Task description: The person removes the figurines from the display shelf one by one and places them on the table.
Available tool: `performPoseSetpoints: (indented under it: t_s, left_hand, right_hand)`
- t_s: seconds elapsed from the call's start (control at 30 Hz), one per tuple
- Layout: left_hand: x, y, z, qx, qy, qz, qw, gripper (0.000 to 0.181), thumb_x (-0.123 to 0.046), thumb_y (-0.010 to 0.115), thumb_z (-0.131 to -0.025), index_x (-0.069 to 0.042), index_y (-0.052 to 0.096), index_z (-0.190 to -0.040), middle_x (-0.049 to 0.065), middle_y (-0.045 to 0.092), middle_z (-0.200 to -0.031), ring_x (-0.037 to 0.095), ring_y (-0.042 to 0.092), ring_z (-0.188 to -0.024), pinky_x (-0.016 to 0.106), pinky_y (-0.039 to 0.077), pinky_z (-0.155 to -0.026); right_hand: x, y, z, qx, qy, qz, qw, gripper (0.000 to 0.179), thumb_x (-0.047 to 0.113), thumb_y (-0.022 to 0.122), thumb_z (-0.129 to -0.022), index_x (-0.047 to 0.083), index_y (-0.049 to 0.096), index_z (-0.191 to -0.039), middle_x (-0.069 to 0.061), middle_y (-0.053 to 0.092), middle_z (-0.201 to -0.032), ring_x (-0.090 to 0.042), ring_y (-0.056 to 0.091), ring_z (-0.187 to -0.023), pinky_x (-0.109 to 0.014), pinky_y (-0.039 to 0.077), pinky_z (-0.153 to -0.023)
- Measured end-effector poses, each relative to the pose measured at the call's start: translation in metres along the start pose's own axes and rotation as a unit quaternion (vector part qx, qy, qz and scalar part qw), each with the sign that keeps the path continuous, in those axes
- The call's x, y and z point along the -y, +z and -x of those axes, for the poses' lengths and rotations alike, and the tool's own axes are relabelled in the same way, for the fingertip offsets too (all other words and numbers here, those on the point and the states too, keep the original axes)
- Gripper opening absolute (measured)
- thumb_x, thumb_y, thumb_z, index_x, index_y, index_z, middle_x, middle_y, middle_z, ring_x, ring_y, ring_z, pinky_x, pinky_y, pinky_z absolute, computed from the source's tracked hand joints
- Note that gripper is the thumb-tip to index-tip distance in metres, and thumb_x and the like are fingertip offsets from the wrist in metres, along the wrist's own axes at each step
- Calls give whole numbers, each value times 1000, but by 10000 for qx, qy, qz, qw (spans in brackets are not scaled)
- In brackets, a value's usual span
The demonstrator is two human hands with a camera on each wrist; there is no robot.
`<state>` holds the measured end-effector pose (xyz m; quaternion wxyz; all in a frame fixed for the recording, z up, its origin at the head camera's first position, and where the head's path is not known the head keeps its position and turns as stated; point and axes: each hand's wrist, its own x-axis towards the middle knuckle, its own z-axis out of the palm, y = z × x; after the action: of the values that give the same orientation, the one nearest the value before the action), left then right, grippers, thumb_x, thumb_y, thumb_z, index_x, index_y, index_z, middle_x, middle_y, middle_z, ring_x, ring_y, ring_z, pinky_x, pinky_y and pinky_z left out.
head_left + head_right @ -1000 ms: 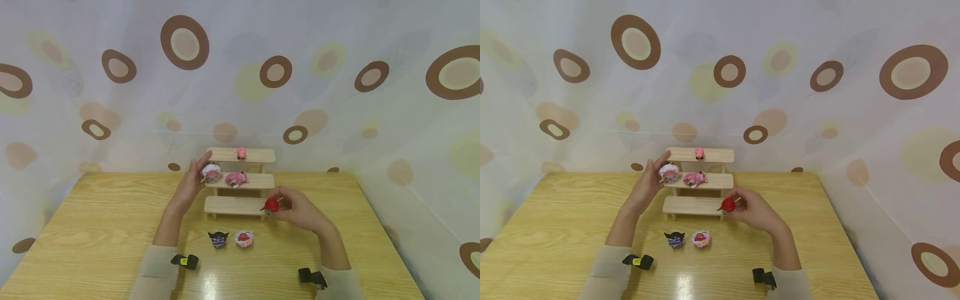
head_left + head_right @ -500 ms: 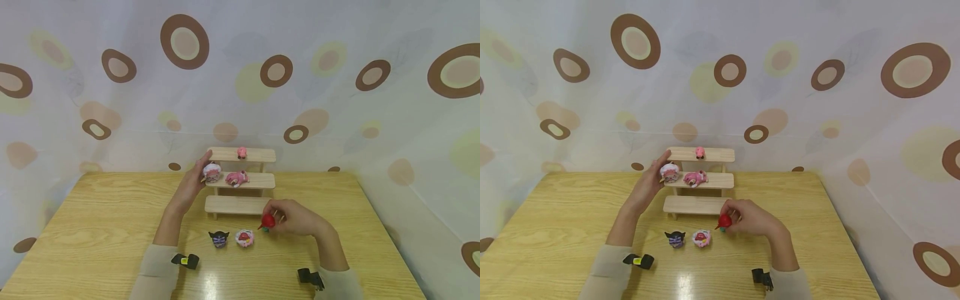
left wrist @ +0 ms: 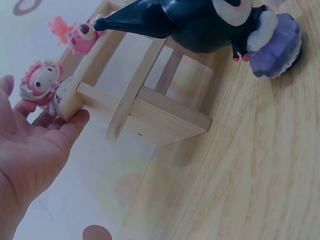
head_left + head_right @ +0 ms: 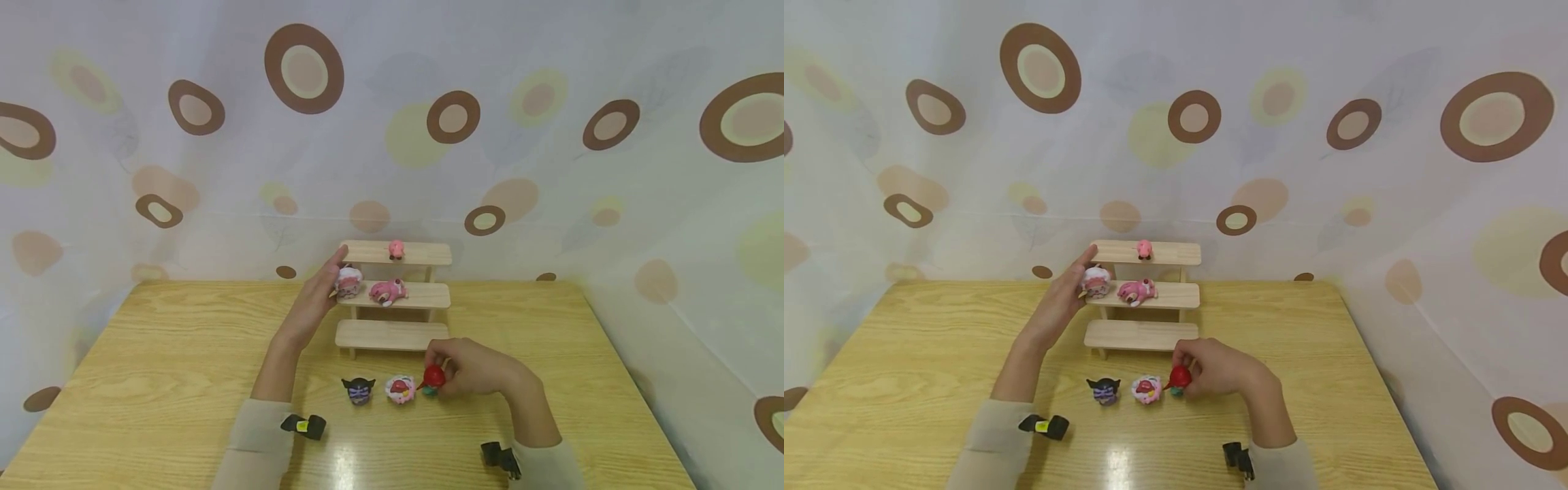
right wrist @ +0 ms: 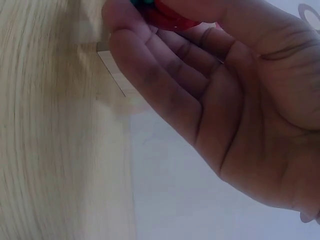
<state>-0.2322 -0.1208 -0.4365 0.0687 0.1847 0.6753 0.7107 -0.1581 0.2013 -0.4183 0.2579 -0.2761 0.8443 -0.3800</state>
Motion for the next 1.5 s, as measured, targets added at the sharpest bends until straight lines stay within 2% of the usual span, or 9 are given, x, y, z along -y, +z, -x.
performPoseSetpoints:
  t_s: [0.17, 0.33, 0.67, 0.87, 1.07, 1.17, 1.3, 1.4, 1.5]
  left_hand:
    - [-1, 1, 1, -20, 43, 10, 10000, 59, -49, 37, -115, -29, 27, -169, -7, 19, -176, 21, 21, -160, 56, 27, -126]
    - [-1, 4, 1, -45, 23, -30, 10000, 58, -47, 39, -115, -30, 27, -169, -5, 18, -176, 22, 21, -160, 57, 27, -126]
    - [-1, 6, -2, -133, -99, -242, 9996, 57, -50, 41, -114, -35, 30, -168, -14, 20, -174, 17, 18, -161, 56, 27, -126]
    - [-2, 6, -1, -143, -89, -286, 9994, 57, -48, 39, -115, -34, 29, -169, -11, 18, -175, 21, 17, -162, 58, 27, -126]
    - [-1, 6, -2, -160, -103, -324, 9993, 56, -49, 41, -114, -36, 30, -168, -16, 20, -174, 17, 18, -161, 56, 28, -126]
    - [0, 7, -3, -175, -115, -361, 9991, 56, -50, 41, -114, -37, 30, -168, -17, 20, -174, 17, 18, -161, 56, 28, -126]
    - [1, 7, -3, -134, -94, -288, 9995, 57, -48, 41, -114, -35, 29, -168, -14, 19, -175, 20, 18, -161, 58, 28, -125]
    - [0, 6, -3, -121, -56, -190, 9997, 56, -46, 41, -115, -33, 30, -168, -11, 19, -175, 22, 19, -161, 59, 29, -125]
    - [0, 5, -2, -127, -31, -116, 9998, 56, -44, 42, -115, -33, 30, -168, -8, 18, -176, 23, 20, -161, 60, 29, -124]
  right_hand:
    - [2, 4, -4, -76, -38, 218, 9997, 35, -9, 85, -79, 11, 67, -101, 0, 70, -96, -15, 67, -75, -27, 56, -67]
    - [3, 9, -5, -47, 179, 296, 9994, 37, -9, 87, -75, 11, 69, -100, 0, 70, -94, -16, 67, -78, -29, 57, -67]
    - [0, 10, -3, 72, 284, 349, 9990, 42, -12, 87, -75, 12, 67, -103, 0, 69, -99, -20, 68, -82, -30, 58, -70]
    - [1, 6, -1, 280, 454, 192, 9984, 49, -3, 90, -78, 8, 67, -120, -1, 68, -108, -20, 66, -91, -35, 58, -79]
    - [-2, -6, 12, 269, 352, -88, 9990, 55, 12, 90, -85, 2, 64, -133, -7, 69, -119, -28, 68, -105, -40, 58, -92]
    - [-6, -14, 20, 0, 177, 19, 9998, 47, 18, 86, -91, 2, 67, -131, -9, 71, -119, -28, 68, -107, -37, 58, -93]
    - [-7, -21, 24, -776, -177, 231, 9966, 36, 20, 80, -97, 2, 68, -126, -7, 74, -113, -20, 70, -103, -33, 59, -90]
    - [-3, -23, 21, -1576, -369, 318, 9863, 32, 20, 77, -99, 4, 68, -126, -3, 74, -110, -16, 71, -101, -35, 60, -90]
    - [3, -22, 16, -2373, -453, 372, 9697, 28, 20, 77, -100, 8, 69, -123, -1, 74, -109, -15, 71, -102, -42, 60, -94]
